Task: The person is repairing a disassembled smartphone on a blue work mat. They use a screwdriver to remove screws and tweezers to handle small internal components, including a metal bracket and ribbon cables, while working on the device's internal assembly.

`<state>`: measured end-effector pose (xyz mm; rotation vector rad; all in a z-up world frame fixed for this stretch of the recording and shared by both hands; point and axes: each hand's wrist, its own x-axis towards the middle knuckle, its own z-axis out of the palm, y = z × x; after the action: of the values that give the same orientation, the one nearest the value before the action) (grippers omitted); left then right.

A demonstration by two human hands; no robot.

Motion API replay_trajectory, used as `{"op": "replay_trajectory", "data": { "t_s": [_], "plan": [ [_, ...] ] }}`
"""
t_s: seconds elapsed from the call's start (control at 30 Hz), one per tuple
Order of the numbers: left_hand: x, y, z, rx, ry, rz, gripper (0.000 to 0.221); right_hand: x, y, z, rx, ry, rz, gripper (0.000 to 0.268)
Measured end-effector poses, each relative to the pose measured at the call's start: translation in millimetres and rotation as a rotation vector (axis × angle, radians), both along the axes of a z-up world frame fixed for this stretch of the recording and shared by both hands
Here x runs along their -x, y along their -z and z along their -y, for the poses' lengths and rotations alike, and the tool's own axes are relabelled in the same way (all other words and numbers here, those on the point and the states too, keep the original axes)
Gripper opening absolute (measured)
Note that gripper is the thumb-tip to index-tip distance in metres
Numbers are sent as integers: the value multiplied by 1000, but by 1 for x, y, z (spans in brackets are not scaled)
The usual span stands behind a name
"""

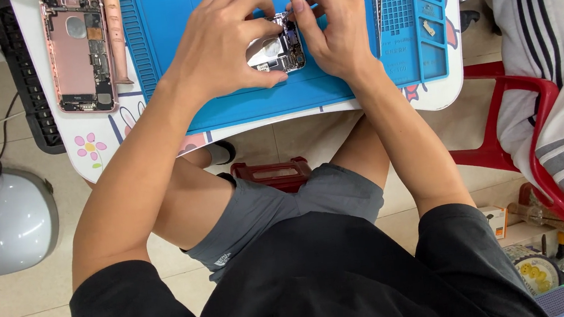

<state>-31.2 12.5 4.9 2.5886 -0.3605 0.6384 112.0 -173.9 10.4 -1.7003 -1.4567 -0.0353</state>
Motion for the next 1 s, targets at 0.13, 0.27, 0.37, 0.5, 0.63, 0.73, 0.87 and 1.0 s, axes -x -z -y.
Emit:
{"op": "replay_trajectory", "data": {
  "t_s": [0.13,0.27,0.37,0.5,0.63,0.73,0.87,1.0],
  "plan": [
    [0,1,0,-4,-3,-2,54,1,-1,0,3,-4,0,27],
    [0,1,0,1,-3,-2,54,1,1,-1,3,-8,20,26],
    [-1,0,-1,-7,-1,-3,55,0,-1,-1,-1,-12,26,26],
    [-1,3,-2,-22,2,5,57,1,-5,-1,48,-10,-24,31],
    [0,4,-3,-50,-4,11,61,-10,11,1,-85,56,-222,26],
    [0,4,-1,-69,-2,14,62,-19,20,3,-174,108,-279,29],
    [-1,1,0,-93,0,20,57,-18,18,2,-156,101,-262,30],
    [-1,0,0,-109,15,28,51,-18,16,2,-134,87,-228,33]
  ]
}}
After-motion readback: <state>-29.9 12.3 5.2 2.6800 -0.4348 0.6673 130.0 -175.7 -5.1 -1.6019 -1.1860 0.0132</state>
